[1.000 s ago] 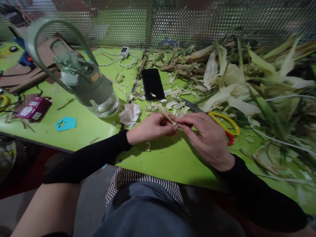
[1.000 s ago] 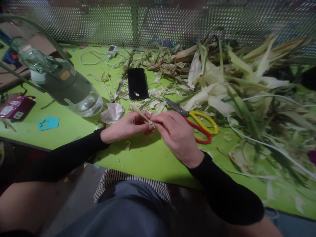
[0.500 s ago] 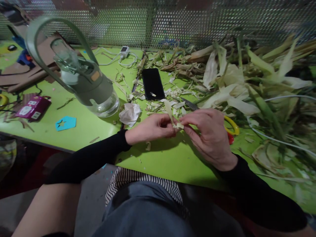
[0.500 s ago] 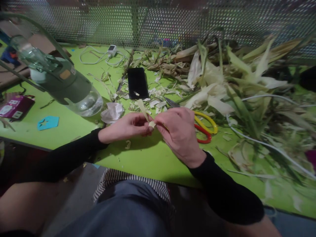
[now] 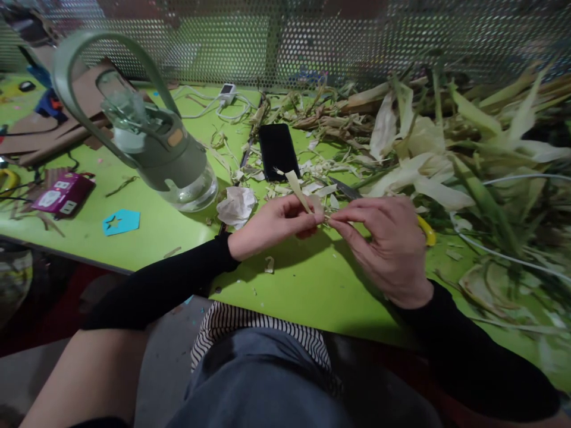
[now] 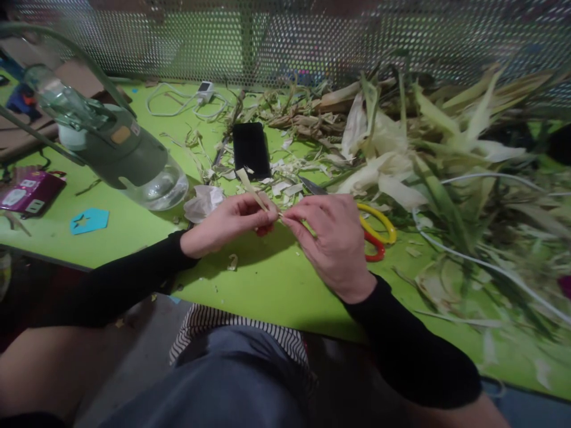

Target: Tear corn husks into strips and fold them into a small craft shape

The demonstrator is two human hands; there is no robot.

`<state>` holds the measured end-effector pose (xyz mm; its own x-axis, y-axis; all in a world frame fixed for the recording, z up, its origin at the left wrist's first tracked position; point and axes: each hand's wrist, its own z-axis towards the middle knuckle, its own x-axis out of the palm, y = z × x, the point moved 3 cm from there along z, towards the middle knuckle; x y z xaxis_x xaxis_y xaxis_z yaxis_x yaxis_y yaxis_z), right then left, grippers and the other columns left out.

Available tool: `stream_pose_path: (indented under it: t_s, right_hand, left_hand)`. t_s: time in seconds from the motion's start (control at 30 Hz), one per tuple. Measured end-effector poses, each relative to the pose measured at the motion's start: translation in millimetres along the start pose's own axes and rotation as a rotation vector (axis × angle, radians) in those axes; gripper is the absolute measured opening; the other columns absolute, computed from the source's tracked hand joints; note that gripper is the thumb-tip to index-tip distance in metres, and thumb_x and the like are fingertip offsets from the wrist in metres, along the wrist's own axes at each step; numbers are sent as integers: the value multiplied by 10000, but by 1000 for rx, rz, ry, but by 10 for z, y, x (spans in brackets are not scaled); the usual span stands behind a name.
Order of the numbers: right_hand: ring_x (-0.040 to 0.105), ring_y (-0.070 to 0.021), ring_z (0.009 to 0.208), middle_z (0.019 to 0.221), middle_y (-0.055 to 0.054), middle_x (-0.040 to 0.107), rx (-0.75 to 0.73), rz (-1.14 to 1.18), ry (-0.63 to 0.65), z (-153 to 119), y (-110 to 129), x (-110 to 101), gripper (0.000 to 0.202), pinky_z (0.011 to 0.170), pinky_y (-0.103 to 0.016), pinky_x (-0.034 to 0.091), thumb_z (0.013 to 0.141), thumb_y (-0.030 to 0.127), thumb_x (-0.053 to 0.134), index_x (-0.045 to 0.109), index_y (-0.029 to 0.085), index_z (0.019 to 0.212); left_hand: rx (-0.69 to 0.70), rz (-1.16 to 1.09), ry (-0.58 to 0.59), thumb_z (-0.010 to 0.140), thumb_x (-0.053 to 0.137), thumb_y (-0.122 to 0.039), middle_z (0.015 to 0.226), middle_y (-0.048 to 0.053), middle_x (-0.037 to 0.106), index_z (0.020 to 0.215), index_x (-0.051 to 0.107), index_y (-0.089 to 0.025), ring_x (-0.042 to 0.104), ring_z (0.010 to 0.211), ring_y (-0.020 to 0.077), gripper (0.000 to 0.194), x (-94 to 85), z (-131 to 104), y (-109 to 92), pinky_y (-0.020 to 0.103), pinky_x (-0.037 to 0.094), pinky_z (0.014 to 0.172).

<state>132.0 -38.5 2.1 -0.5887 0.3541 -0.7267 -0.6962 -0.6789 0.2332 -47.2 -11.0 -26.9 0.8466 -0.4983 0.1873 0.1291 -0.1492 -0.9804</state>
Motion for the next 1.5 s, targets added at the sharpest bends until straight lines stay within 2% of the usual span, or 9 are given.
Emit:
stream_pose_path:
  t_s: [0.13,0.27,0.47,0.6,0.7,0.87,0.97,1.17,1.5]
  right_hand:
    - [671,-267,900,983,-26,748,-89,-128,-31,-34,41,-50,136,819,-443,499,904,231,725,717,340,984]
    - [658,-246,802,904,-25,746,-88,-51,-13,-32,62,-17,120,739,-410,501,905,205,713,714,318,945]
    - [647,-178,672,826,-9,722,318,321,5,-41,-82,91,32,587,-321,486,913,252,696,665,251,920]
    - [670,-182,705,854,-8,725,418,440,40,-70,-99,128,71,603,-315,517,900,291,706,652,256,929]
    - [685,-187,718,859,-15,730,382,430,56,-73,-90,128,55,607,-316,538,905,269,692,659,248,945]
    - [723,-235,878,1019,-57,757,118,305,74,-64,-88,108,250,752,-379,586,879,159,691,670,256,1109]
    - [720,-231,877,984,-49,756,16,252,53,-44,-77,98,217,773,-382,580,900,154,686,682,264,1088]
    - [695,-240,982,956,-49,704,27,207,-61,6,-72,48,122,822,-404,571,886,173,729,700,259,969]
    - [707,-216,883,918,-25,725,162,385,-13,-20,-81,72,92,782,-392,570,900,183,702,707,271,926]
  left_hand:
    - [-62,-97,-48,866,736,-419,834,25,697,912,619,-125,615,713,76,319,9,-18,45,252,490,730]
    - [-32,-137,-94,876,730,-421,877,31,713,942,621,-125,638,739,79,322,24,-13,97,252,503,755]
    - [3,-103,-51,907,697,-399,913,46,726,1040,621,-129,666,774,92,310,28,10,121,225,487,701]
    - [21,-77,-29,908,696,-371,846,11,694,1067,597,-135,644,749,86,301,27,-1,85,221,489,685]
    - [7,-62,-28,916,688,-354,810,-4,674,1057,586,-136,632,738,82,279,32,-10,63,224,493,696]
    - [-29,-162,-23,930,673,-294,836,11,684,1066,582,-124,660,770,88,235,40,-11,70,235,506,727]
    - [-37,-216,-4,929,677,-300,839,17,686,1083,585,-116,675,795,103,257,41,-9,90,266,528,771]
    - [-14,-243,-8,887,735,-307,869,26,708,1094,591,-118,705,853,123,316,27,-1,92,288,553,831]
    - [56,-223,-2,854,773,-318,859,7,718,1220,588,-138,715,827,108,448,16,-10,21,232,546,762]
